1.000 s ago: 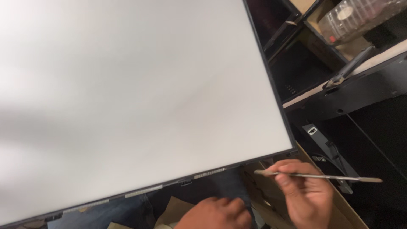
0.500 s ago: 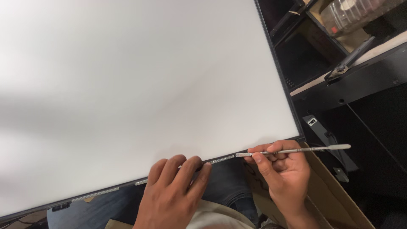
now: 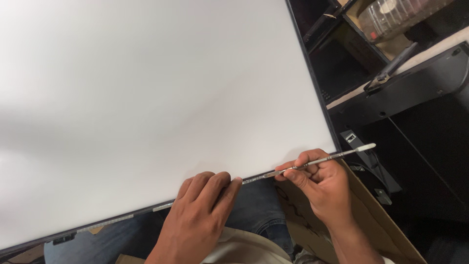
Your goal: The person uses a small metal tool to pry and remove a plastic strip from the bottom edge of a TV screen. They then peel off a strip of tape from the same area and continue to work on the edge of the screen.
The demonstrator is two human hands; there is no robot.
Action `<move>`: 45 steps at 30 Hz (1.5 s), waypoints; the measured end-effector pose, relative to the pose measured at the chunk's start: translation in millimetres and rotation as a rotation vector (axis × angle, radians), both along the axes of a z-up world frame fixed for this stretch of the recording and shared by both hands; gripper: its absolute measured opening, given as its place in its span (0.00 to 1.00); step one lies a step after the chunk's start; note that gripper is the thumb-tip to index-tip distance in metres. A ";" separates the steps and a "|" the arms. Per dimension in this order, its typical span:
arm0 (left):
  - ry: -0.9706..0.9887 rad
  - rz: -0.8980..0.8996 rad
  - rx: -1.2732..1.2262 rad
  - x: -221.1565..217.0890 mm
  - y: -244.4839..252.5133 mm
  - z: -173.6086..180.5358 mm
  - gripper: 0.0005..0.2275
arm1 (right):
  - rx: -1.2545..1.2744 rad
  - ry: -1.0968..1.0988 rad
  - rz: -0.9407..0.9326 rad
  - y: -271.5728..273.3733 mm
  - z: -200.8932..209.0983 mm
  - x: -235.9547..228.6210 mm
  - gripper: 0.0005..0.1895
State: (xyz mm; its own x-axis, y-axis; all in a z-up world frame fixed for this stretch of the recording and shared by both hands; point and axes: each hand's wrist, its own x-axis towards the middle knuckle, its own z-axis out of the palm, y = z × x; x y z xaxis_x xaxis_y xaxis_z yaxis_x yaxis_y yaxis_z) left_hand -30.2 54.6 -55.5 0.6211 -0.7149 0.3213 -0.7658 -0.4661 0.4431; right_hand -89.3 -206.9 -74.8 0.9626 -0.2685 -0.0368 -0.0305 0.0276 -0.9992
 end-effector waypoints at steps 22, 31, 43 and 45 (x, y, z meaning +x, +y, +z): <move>0.034 0.076 -0.207 -2.3 4.1 17.3 0.14 | -1.059 -0.260 -0.075 63.1 41.2 -9.6 0.15; -0.081 0.047 -0.202 -7.0 16.5 12.3 0.18 | -0.988 0.148 -0.084 78.9 66.7 6.0 0.07; -0.098 0.038 -0.214 -2.9 11.9 11.4 0.11 | -1.004 -0.109 -0.052 68.9 21.4 -4.0 0.08; -0.082 0.048 -0.202 -3.5 13.4 12.4 0.11 | -1.037 -0.182 0.006 61.7 13.7 -4.6 0.08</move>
State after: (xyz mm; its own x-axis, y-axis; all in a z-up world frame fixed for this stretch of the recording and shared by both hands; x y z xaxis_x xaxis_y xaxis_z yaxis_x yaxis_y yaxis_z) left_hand -33.7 68.0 -43.1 0.6188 -0.6011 0.5057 -0.7821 -0.4115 0.4679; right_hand -93.9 -145.1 -61.1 0.9318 -0.0811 0.3538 0.1253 -0.8430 -0.5232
